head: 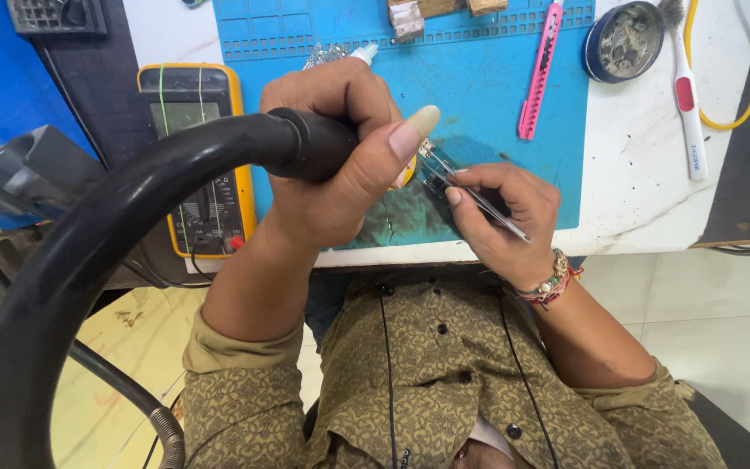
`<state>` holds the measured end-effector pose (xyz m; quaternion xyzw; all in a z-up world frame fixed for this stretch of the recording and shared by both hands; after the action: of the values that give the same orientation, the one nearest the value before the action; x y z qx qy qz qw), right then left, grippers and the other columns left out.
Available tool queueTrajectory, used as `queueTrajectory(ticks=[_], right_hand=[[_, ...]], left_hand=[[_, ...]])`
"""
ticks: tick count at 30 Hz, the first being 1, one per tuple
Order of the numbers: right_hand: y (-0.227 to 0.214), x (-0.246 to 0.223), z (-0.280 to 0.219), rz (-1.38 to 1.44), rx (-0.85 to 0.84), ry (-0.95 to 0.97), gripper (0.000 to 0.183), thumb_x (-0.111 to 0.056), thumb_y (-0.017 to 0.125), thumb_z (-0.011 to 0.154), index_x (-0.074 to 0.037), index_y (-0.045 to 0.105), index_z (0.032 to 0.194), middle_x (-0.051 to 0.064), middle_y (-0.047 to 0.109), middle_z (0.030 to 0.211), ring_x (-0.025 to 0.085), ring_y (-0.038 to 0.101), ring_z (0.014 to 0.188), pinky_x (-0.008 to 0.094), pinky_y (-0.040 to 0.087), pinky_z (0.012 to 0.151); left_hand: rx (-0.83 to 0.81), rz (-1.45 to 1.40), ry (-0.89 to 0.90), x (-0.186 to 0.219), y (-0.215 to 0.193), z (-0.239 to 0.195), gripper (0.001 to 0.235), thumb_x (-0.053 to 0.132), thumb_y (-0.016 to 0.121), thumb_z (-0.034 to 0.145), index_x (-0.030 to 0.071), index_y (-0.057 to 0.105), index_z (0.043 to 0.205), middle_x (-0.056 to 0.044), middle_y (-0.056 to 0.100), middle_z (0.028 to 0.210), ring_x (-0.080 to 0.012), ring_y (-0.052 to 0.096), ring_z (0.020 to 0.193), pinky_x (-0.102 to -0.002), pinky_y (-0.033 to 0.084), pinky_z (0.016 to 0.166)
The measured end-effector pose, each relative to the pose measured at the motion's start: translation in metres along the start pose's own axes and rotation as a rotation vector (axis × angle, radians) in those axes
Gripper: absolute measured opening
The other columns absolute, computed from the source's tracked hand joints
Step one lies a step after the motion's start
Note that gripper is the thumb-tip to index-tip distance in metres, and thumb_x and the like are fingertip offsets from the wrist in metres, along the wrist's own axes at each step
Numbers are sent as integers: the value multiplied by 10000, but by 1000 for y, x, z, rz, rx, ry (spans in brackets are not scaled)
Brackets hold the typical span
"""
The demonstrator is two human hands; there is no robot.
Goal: The person uses a hot air gun and tweezers to work on a small green circuit board. They apply a white substance from a syringe to the board and use a green tool to spread it. The person then uses the hot air gun to heat specific components on the board while manipulating them with tweezers.
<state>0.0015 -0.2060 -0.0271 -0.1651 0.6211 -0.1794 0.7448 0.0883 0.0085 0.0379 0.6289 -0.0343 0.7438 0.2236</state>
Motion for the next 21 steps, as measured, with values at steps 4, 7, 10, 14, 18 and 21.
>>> queueTrajectory(ticks=[4,7,10,14,18,21], right_hand=[[1,0,1,1,5,-10,128,-28,783,937,-17,708,1041,76,743,943,119,677,775,250,521,703],[0,-1,0,-19,2,-11,127,-26,786,928,-15,711,1030,74,742,923,117,676,761,251,514,689],[-1,-3,3,-25,-2,-15,121,-24,784,926,-16,713,1023,72,743,913,116,676,752,251,509,681],[1,-2,2,-10,5,-23,120,-19,778,944,-15,709,1043,77,747,952,119,680,785,250,526,713],[0,-2,1,-5,1,2,114,-14,776,940,-12,714,1035,72,738,917,108,665,753,242,514,689],[0,-2,2,-5,-2,3,113,-13,775,940,-12,712,1034,72,740,919,106,666,754,241,514,690]], left_hand=[[4,6,-3,0,0,-1,329,50,742,1051,33,560,777,-37,612,686,-62,550,572,-204,446,557],[10,12,5,-1,-1,-1,333,48,739,1051,36,556,773,-37,613,686,-62,550,571,-204,446,555],[10,4,8,0,0,0,330,46,739,1046,38,558,770,-37,616,687,-62,557,570,-206,453,555],[-1,9,8,1,-2,-1,334,46,738,1055,37,557,773,-38,616,687,-64,556,572,-203,450,557],[1,-5,-3,1,-2,-1,338,48,742,1053,38,554,773,-35,611,688,-61,555,571,-203,451,556],[4,-1,-2,1,-1,-1,342,51,745,1053,39,551,772,-34,611,690,-60,555,571,-204,451,556]])
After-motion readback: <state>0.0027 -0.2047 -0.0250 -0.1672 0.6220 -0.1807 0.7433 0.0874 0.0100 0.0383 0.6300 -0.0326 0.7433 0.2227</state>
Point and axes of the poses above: each hand's wrist, its own z-axis towards the middle knuckle, its own y-axis out of the palm, x = y × z, the point moved 1 cm from there along z, towards the middle knuckle
